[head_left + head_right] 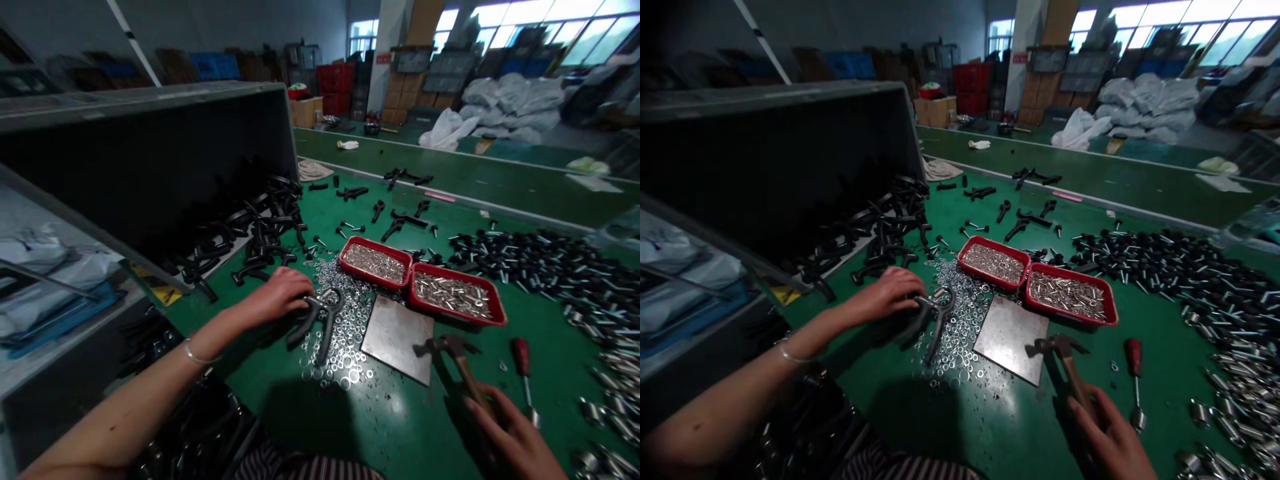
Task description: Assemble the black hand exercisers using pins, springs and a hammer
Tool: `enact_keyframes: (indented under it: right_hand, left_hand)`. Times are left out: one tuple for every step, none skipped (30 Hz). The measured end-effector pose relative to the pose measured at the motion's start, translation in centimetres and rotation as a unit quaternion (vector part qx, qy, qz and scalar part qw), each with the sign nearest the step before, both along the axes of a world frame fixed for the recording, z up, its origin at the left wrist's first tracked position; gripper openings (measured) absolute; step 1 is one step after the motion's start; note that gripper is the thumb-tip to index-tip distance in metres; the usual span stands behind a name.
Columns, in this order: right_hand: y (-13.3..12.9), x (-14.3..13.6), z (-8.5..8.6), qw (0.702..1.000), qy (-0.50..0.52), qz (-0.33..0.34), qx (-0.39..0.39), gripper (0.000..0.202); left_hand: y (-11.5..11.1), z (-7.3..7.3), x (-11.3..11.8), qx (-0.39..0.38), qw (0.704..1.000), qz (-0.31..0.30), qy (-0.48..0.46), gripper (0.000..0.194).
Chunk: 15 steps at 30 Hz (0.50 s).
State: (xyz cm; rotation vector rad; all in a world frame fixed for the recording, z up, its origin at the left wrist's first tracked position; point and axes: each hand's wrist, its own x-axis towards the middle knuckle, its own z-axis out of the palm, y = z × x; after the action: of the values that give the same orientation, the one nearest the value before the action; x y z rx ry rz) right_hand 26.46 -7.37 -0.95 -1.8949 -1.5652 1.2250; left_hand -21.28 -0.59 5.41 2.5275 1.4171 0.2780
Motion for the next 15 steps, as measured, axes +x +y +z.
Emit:
enact_keyframes:
  right_hand:
    - [-0.8,0.9,-0.7,1.0,-0.012,0.013,0.022,0.055]
    - [-1.4,1.6,-1.3,0.997,-0.031,0.033,0.058,0.053]
    - [-1.7,2.2,-2.0,0.991,-0.058,0.059,0.102,0.051]
    - [-1.9,2.6,-2.7,0.981,-0.089,0.088,0.148,0.05]
    - [-1.9,2.9,-3.3,0.968,-0.119,0.117,0.188,0.049]
    - [-1.8,3.0,-3.8,0.954,-0.145,0.141,0.219,0.049]
    - [-1.6,2.9,-4.2,0.943,-0.165,0.16,0.242,0.049]
    - [-1.4,2.8,-4.5,0.933,-0.181,0.173,0.258,0.049]
    - [-1.3,2.6,-4.8,0.926,-0.192,0.182,0.269,0.049]
    - [-1.2,2.4,-4.9,0.921,-0.198,0.188,0.278,0.048]
    - [-1.2,2.3,-5.0,0.918,-0.199,0.189,0.287,0.048]
    - [-1.3,2.2,-5.0,0.916,-0.199,0.184,0.296,0.047]
    - [-1.4,2.2,-4.9,0.915,-0.196,0.176,0.305,0.046]
    - [-1.7,2.3,-4.6,0.915,-0.193,0.164,0.313,0.045]
    - [-2.2,2.4,-4.3,0.917,-0.187,0.151,0.318,0.042]
  left_hand:
    - [-0.2,0.1,-2.6,-0.019,1.0,0.015,-0.002,0.021]
    - [-0.4,0.0,-4.8,-0.039,0.999,0.026,-0.005,0.022]
    - [-0.5,-0.3,-6.6,-0.062,0.997,0.035,-0.007,0.022]
    - [-0.5,-0.6,-7.8,-0.083,0.996,0.043,-0.009,0.023]
    - [-0.5,-0.9,-8.5,-0.098,0.994,0.051,-0.014,0.024]
    - [-0.2,-1.1,-8.8,-0.104,0.993,0.058,-0.022,0.026]
    - [0.2,-1.1,-8.6,-0.101,0.992,0.069,-0.034,0.029]
    - [0.8,-1.1,-8.1,-0.086,0.991,0.088,-0.046,0.031]
    - [1.7,-1.0,-7.5,-0.068,0.989,0.12,-0.046,0.031]
    - [2.7,-0.8,-6.7,-0.053,0.985,0.162,-0.033,0.031]
    - [3.8,-0.7,-6.0,-0.042,0.977,0.209,-0.008,0.029]
    - [4.9,-0.6,-5.3,-0.036,0.966,0.256,0.024,0.027]
    - [5.9,-0.7,-4.7,-0.034,0.953,0.297,0.057,0.025]
    - [6.8,-0.8,-4.2,-0.036,0.94,0.328,0.084,0.024]
    - [7.4,-1.1,-3.7,-0.039,0.931,0.348,0.101,0.023]
